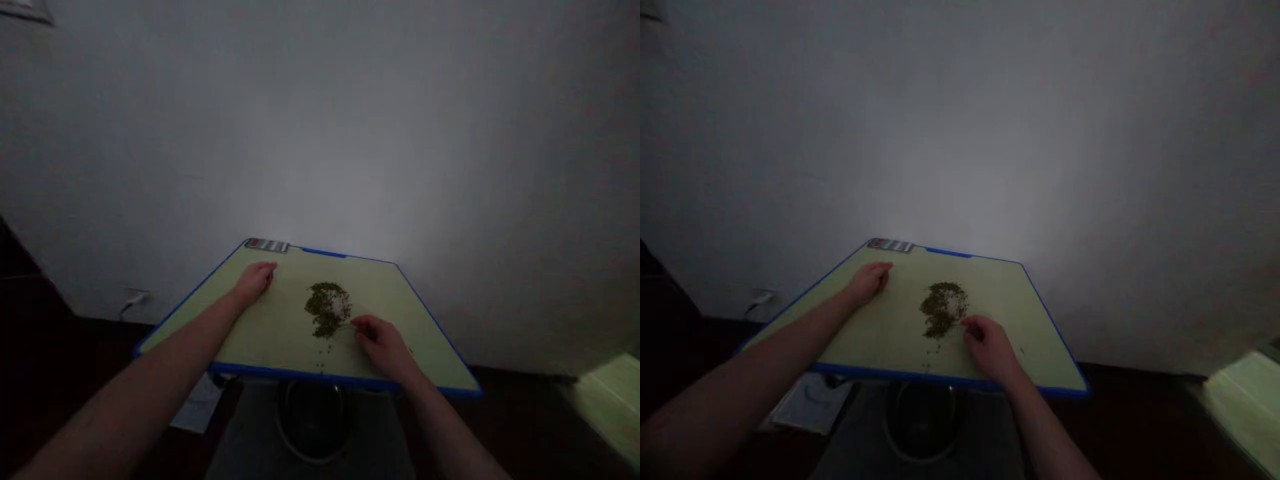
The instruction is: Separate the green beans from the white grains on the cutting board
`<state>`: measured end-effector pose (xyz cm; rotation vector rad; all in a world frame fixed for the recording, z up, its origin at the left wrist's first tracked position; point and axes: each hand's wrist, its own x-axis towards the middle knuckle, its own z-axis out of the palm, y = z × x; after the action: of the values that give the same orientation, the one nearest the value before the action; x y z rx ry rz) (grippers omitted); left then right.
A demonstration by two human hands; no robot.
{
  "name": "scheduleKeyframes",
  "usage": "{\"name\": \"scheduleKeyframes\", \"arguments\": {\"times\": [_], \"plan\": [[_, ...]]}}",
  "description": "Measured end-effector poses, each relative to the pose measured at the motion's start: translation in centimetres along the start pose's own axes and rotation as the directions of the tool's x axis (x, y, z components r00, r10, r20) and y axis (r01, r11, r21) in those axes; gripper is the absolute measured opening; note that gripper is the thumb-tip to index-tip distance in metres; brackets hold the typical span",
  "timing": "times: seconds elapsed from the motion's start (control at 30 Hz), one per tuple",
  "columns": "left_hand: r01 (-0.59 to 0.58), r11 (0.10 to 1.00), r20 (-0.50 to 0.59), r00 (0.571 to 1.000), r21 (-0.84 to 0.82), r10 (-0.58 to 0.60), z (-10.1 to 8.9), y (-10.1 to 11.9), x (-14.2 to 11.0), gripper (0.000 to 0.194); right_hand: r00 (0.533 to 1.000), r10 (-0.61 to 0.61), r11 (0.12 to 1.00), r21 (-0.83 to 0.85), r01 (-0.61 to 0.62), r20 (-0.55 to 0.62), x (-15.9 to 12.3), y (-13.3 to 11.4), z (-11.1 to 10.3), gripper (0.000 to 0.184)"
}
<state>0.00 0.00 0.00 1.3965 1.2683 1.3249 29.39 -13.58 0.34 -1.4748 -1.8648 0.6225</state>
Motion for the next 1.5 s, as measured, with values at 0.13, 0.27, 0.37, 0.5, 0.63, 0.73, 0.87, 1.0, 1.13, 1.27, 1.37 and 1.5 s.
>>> {"name": "scheduleKeyframes", "arguments": {"times": [0.13,0.27,0.37,0.5,0.63,0.73,0.87,1.0,1.13,1.27,1.37,1.5], "plan": [[-0.010,1.000,-0.004,1.000,0.027,0.010,0.1,0.4,0.0,0.038,0.999,-0.016,0.998,-0.054,0.018,0.051,1.0,-0.4,1.0,0.029],[-0.015,0.999,-0.004,1.000,0.046,0.015,0.1,0.7,-0.2,0.039,0.991,-0.042,0.999,-0.029,0.046,0.127,1.1,-1.3,1.7,0.028],[-0.012,1.000,0.001,1.000,0.022,0.012,0.1,0.6,-0.2,0.039,0.986,-0.067,0.997,-0.030,0.072,0.153,0.7,-1.9,1.9,0.027],[-0.013,1.000,0.011,1.000,-0.003,0.013,0.1,0.4,0.0,0.039,0.986,-0.048,0.997,-0.046,0.056,0.159,-0.2,-2.1,1.7,0.027],[-0.015,1.000,0.023,1.000,0.001,0.015,0.0,0.4,0.0,0.040,0.987,0.006,1.000,-0.025,-0.002,0.161,-1.2,-2.1,1.5,0.029],[-0.009,1.000,0.014,1.000,-0.001,0.009,0.0,0.4,0.0,0.039,0.988,0.035,0.999,-0.023,-0.032,0.151,-1.8,-2.3,1.3,0.027],[-0.015,1.000,0.008,1.000,0.023,0.015,0.0,0.4,0.0,0.039,0.988,0.066,0.998,-0.020,-0.063,0.137,-2.5,-2.4,1.1,0.027],[-0.030,0.999,0.015,0.999,0.037,0.029,0.0,0.2,0.2,0.040,0.983,0.070,0.996,0.045,-0.078,0.168,-3.0,-1.9,0.8,0.027],[-0.031,0.999,0.016,0.999,0.023,0.030,-0.1,-0.3,0.4,0.040,0.984,0.055,0.991,0.115,-0.075,0.167,-2.4,-2.0,0.7,0.025],[-0.049,0.998,0.026,0.998,0.027,0.049,-0.2,-0.7,0.6,0.041,0.993,-0.044,0.992,0.127,0.029,0.112,-0.7,-3.7,1.7,0.023],[-0.041,0.999,0.024,0.999,0.016,0.041,-0.2,-0.7,0.6,0.041,0.967,-0.168,0.982,0.122,0.147,0.190,0.6,-5.6,3.1,0.024],[-0.018,1.000,0.017,1.000,0.010,0.018,0.0,-0.3,0.4,0.040,0.920,-0.272,0.962,0.060,0.266,0.283,1.2,-6.7,4.3,0.028]]}}
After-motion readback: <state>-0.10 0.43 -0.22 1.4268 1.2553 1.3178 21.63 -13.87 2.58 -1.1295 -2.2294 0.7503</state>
